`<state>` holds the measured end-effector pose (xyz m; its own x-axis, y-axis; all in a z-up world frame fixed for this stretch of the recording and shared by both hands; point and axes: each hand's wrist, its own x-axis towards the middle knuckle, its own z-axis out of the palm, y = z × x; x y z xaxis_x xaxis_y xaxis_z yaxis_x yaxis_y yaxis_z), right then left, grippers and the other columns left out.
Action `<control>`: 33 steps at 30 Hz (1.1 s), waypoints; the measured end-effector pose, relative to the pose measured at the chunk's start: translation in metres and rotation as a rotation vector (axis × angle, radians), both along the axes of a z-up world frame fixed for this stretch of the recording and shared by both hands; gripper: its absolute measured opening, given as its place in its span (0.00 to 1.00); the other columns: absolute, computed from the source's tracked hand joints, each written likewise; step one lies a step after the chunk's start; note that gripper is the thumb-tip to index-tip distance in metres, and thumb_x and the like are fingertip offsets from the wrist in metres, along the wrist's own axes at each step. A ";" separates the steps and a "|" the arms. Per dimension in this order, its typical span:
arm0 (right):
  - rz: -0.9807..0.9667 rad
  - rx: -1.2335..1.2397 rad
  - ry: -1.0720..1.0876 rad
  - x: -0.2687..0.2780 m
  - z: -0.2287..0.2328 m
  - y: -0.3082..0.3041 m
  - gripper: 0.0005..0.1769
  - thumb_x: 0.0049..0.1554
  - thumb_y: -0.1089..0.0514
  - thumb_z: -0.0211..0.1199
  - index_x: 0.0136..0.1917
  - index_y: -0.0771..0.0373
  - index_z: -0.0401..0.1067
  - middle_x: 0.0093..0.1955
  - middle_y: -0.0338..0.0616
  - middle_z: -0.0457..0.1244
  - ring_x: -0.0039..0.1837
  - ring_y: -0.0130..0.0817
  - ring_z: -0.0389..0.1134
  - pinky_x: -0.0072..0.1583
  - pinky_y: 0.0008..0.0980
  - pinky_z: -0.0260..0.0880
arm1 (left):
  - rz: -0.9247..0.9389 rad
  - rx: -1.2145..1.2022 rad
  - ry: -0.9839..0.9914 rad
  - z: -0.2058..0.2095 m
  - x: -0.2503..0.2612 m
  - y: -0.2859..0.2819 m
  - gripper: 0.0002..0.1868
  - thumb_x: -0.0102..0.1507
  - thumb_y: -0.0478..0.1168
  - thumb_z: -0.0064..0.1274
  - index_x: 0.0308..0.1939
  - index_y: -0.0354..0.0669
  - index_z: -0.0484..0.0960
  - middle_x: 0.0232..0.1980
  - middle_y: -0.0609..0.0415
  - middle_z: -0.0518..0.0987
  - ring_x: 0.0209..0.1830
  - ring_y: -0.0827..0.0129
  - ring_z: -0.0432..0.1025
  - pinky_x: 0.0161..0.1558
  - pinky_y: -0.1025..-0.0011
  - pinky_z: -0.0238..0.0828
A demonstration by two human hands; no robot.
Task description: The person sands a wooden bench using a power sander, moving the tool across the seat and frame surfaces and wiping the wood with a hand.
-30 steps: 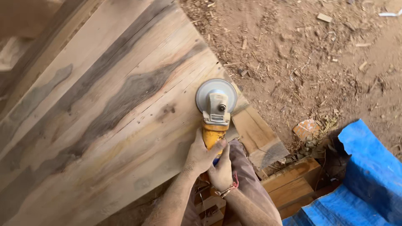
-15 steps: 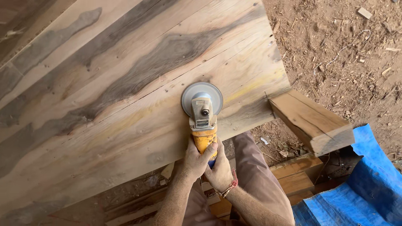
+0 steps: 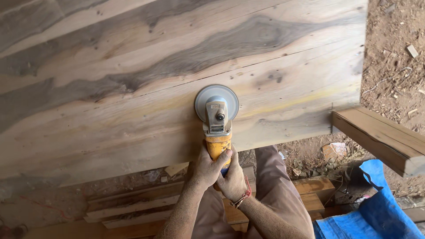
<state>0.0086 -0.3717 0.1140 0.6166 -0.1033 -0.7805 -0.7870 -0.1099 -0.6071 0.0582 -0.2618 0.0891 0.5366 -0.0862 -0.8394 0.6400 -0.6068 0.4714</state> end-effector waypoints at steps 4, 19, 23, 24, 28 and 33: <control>0.082 0.019 0.147 0.007 0.001 0.029 0.51 0.52 0.55 0.65 0.80 0.54 0.40 0.50 0.56 0.71 0.51 0.48 0.78 0.53 0.42 0.79 | 0.187 -0.153 -0.037 -0.001 -0.003 0.032 0.41 0.59 0.60 0.60 0.66 0.39 0.65 0.58 0.46 0.80 0.57 0.62 0.78 0.56 0.63 0.76; 0.726 0.008 0.165 0.082 -0.002 0.178 0.54 0.52 0.48 0.61 0.85 0.52 0.38 0.58 0.62 0.64 0.54 0.55 0.74 0.54 0.49 0.77 | 0.912 -0.227 0.008 -0.020 -0.007 0.202 0.45 0.59 0.62 0.56 0.73 0.43 0.61 0.65 0.47 0.74 0.63 0.58 0.72 0.61 0.56 0.75; 0.774 0.002 -0.015 0.104 0.013 0.179 0.53 0.53 0.43 0.67 0.83 0.53 0.43 0.57 0.66 0.63 0.54 0.61 0.71 0.56 0.53 0.73 | 1.142 -0.217 0.077 -0.017 -0.005 0.210 0.46 0.59 0.64 0.53 0.75 0.49 0.54 0.68 0.49 0.69 0.65 0.60 0.70 0.60 0.54 0.75; 0.790 -0.015 -0.031 0.104 0.014 0.172 0.53 0.53 0.42 0.67 0.83 0.52 0.43 0.57 0.66 0.63 0.54 0.60 0.71 0.56 0.53 0.73 | 1.169 -0.202 0.102 -0.018 -0.006 0.206 0.47 0.59 0.64 0.52 0.76 0.51 0.53 0.68 0.49 0.69 0.66 0.61 0.69 0.60 0.54 0.76; 0.769 -0.040 0.010 0.084 0.010 0.113 0.52 0.53 0.46 0.64 0.84 0.53 0.43 0.57 0.64 0.64 0.54 0.55 0.72 0.56 0.48 0.75 | 1.029 -0.293 -0.043 -0.023 -0.020 0.139 0.46 0.61 0.62 0.56 0.76 0.45 0.55 0.69 0.46 0.69 0.67 0.60 0.68 0.63 0.60 0.74; 0.567 -0.119 -0.094 0.043 -0.006 0.001 0.51 0.54 0.52 0.64 0.82 0.63 0.42 0.58 0.64 0.66 0.53 0.50 0.75 0.54 0.42 0.79 | 0.839 -0.451 -0.074 -0.022 -0.020 0.012 0.41 0.61 0.56 0.59 0.70 0.41 0.62 0.62 0.46 0.75 0.59 0.60 0.75 0.58 0.62 0.79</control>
